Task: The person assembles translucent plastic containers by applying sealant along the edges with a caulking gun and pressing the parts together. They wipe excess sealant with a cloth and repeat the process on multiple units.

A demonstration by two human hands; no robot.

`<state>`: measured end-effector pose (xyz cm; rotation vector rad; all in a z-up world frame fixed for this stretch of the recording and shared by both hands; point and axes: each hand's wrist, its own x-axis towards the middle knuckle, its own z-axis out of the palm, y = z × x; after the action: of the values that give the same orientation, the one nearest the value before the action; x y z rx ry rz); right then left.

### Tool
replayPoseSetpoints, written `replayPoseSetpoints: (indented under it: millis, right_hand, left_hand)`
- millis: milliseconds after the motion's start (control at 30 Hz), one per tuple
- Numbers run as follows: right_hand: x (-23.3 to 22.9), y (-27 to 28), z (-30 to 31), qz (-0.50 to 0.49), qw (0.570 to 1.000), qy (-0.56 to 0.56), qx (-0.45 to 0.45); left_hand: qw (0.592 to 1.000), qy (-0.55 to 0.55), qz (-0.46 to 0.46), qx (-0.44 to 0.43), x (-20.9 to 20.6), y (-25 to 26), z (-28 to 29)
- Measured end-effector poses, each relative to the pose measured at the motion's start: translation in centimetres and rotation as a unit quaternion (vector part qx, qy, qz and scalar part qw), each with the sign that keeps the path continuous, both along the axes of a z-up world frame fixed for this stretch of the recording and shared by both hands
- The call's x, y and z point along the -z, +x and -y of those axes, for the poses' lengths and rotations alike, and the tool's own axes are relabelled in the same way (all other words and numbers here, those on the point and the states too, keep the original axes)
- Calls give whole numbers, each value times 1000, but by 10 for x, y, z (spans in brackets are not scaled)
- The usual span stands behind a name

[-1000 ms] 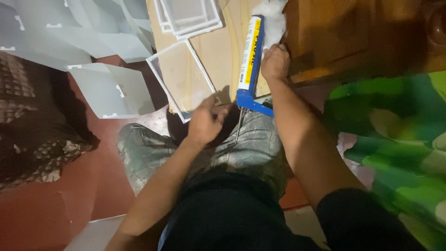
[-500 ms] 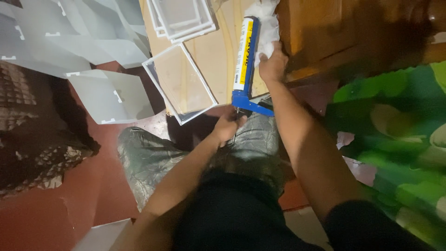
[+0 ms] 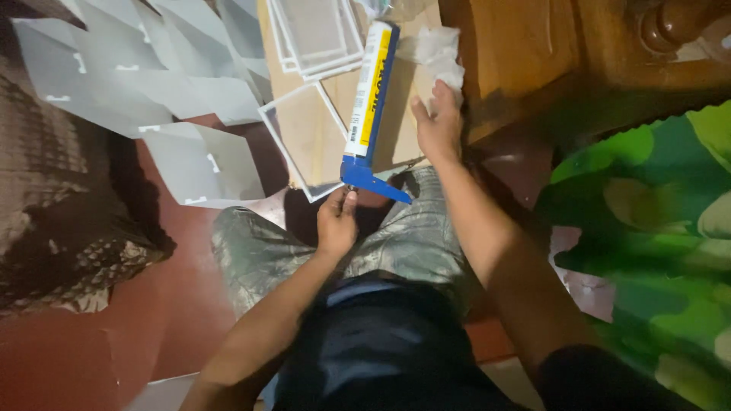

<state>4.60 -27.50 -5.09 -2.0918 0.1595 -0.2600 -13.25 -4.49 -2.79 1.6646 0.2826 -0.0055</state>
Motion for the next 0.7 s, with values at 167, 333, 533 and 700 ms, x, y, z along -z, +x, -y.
replayPoseSetpoints:
  millis: [167,333,533,700]
  right_hand:
    - [-90,20,-44,-25,882,457,-107]
    - [-167,3,-103,-51,841,503,-195]
    - [-188,37,-115,-2,729,669,-141]
    - [-245,-5,-157,24,744,656,-128]
  left_hand:
    - [998,49,15,21,-39,-10,-31]
    - [999,31,23,20,-92,-19,-54]
    - [886,292,359,1,-179,-41,-69]
    - [961,-199,190,24,-149,9,-80]
